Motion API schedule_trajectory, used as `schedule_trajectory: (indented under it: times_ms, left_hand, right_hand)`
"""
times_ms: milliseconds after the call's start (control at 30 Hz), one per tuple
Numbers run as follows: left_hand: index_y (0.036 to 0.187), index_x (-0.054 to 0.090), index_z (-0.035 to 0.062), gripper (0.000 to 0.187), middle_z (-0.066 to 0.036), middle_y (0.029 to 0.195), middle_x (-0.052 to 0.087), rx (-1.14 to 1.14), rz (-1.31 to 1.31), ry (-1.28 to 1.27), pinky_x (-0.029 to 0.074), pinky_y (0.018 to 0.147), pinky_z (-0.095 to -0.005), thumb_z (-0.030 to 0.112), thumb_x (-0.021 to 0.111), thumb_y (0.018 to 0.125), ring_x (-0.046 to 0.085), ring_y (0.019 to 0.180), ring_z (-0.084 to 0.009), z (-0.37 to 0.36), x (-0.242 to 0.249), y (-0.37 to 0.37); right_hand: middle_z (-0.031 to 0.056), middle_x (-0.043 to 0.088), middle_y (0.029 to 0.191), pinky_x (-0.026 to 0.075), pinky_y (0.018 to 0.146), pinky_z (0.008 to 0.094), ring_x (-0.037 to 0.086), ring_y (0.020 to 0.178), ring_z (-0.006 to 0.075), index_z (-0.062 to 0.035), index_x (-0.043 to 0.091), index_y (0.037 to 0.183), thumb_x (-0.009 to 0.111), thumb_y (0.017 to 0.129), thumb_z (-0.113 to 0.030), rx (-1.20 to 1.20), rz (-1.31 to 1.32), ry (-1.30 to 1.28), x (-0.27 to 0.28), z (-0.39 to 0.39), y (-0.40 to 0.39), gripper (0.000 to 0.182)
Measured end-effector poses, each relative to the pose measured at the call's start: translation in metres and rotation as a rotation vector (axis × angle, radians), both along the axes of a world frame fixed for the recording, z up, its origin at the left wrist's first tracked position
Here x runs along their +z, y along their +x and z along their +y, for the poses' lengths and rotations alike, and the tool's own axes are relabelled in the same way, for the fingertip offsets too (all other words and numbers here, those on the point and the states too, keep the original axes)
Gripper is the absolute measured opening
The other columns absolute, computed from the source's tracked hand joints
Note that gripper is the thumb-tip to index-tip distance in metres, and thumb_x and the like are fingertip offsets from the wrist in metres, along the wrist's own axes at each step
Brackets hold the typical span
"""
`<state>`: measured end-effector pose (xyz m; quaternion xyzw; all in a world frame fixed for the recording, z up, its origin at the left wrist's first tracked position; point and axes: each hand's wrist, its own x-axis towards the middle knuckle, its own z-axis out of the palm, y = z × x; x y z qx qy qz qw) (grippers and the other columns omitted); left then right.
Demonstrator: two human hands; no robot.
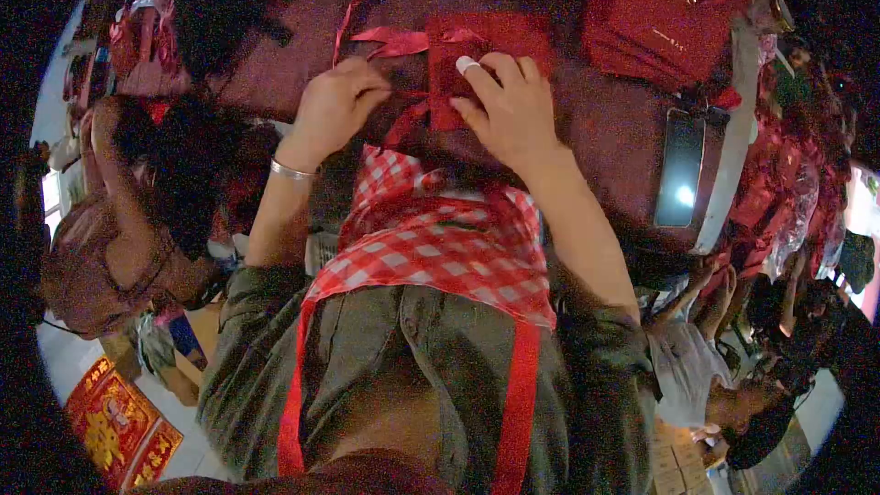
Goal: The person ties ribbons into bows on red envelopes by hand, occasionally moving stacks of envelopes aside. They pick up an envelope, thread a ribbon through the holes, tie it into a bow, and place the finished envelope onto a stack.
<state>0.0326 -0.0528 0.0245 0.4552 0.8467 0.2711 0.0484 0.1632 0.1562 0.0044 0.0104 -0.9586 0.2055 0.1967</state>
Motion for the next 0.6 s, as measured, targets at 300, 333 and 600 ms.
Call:
schedule_trajectory:
  times_ms: [300,333,600]
  left_hand:
    - [0.085,0.066,0.0050,0.011,-0.009,0.097,0.062,0.025,0.171,0.028,0.050,0.075,-0.0362,0.012,0.067,0.076,0.060,0.088,-0.0282,-0.009,0.002,-0.023]
    - [0.085,0.066,0.0050,0.011,-0.009,0.097,0.062,0.024,0.172,0.032,0.050,0.075,-0.0362,0.012,0.067,0.076,0.060,0.088,-0.0282,-0.007,0.001,-0.025]
    - [0.086,0.066,0.0060,0.013,-0.009,0.097,0.062,0.030,0.116,0.044,0.051,0.075,-0.0369,0.014,0.068,0.077,0.061,0.086,-0.0292,0.002,-0.009,-0.028]
  right_hand:
    - [0.0067,0.057,0.108,0.045,0.079,0.0388,0.052,0.095,0.0279,-0.0099,0.060,0.111,0.069,0.075,-0.024,0.014,0.017,0.047,-0.007,0.000,0.001,0.040]
    - [0.0069,0.057,0.108,0.045,0.079,0.0387,0.052,0.096,0.0279,-0.0096,0.060,0.112,0.070,0.074,-0.024,0.016,0.025,0.047,-0.009,0.000,0.001,0.041]
    - [0.0124,0.059,0.108,0.044,0.083,0.0398,0.052,0.098,0.0319,-0.0046,0.058,0.113,0.070,0.074,-0.018,0.024,0.056,-0.044,-0.006,0.000,0.004,0.044]
